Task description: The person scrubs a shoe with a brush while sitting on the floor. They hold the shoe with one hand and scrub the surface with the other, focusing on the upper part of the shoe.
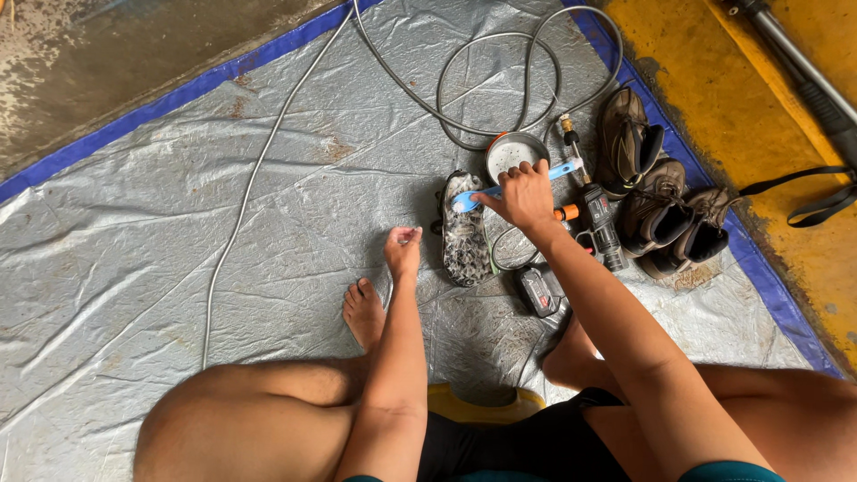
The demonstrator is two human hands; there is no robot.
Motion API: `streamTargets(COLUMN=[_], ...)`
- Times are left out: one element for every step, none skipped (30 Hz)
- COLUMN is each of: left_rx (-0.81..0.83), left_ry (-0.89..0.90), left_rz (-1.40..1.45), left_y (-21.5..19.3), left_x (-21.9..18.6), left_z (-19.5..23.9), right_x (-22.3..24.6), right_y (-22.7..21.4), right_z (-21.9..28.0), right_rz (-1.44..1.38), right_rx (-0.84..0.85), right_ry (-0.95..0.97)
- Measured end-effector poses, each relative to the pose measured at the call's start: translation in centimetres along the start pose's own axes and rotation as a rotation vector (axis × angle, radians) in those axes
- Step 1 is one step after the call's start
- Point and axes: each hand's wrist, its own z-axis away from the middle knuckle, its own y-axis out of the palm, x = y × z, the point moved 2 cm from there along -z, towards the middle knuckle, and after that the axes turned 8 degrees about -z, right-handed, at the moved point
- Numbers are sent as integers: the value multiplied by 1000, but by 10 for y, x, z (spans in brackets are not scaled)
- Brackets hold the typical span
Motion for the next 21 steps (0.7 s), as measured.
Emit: streamTargets(left_rx=[-1,87,176,177,291,405,406,386,363,361,324,287,287,297,310,311,311,312,312,320,329], left_ry=[0,35,70,70,194,319,318,351,383,384,426,468,470,459,441,437,430,423,428,413,402], left_rz=[0,34,66,65,96,127,128,35,-57,-56,-62,-69,-70,-51,-32,-33,-46,-58,-58,-72,-82], left_y=[-8,-14,-20,-27,-31,-36,-34,-32,-31,-33,-35,-37,-34,-30,-27,-28,-29,-30,-30,-30,-26], left_x=[-15,-30,-45,-59,-74,-90,-92,-95,-97,-99,-104,-109,-106,-102,-95,-97,-99,-101,-99,-96,-97], left_z=[13,27,41,51,62,73,74,74,73,80,84,87,85,83,84,85,87,88,86,83,80], right_x=[1,1,2,3,3,4,6,8,11,10,10,10,7,2,-1,-1,-2,-4,0,7,10], right_y=[-1,-2,-3,-3,-4,-4,-3,-2,0,6,12,17,11,4,-3,-8,-15,-22,-12,-1,9], right_z=[-1,-1,-2,-1,-1,0,2,4,5,9,11,12,6,0,-2,-5,-9,-13,-5,2,8], right_rz=[0,9,18,18,5,-8,-7,-7,-8,-8,-28,-47,-46,-20,4,2,-6,-14,-11,-25,-33], right_rx=[0,-1,-1,0,-13,-26,-25,-10,3,2,-14,-29,-31,-68,-98,-94,-151,-207,-210,-154,-98], right_ry=[-1,-8,-13,-12,-6,0,0,-30,-62,-64,-183,-302,-301,-234,-166,-165,-92,-19,-18,-147,-275])
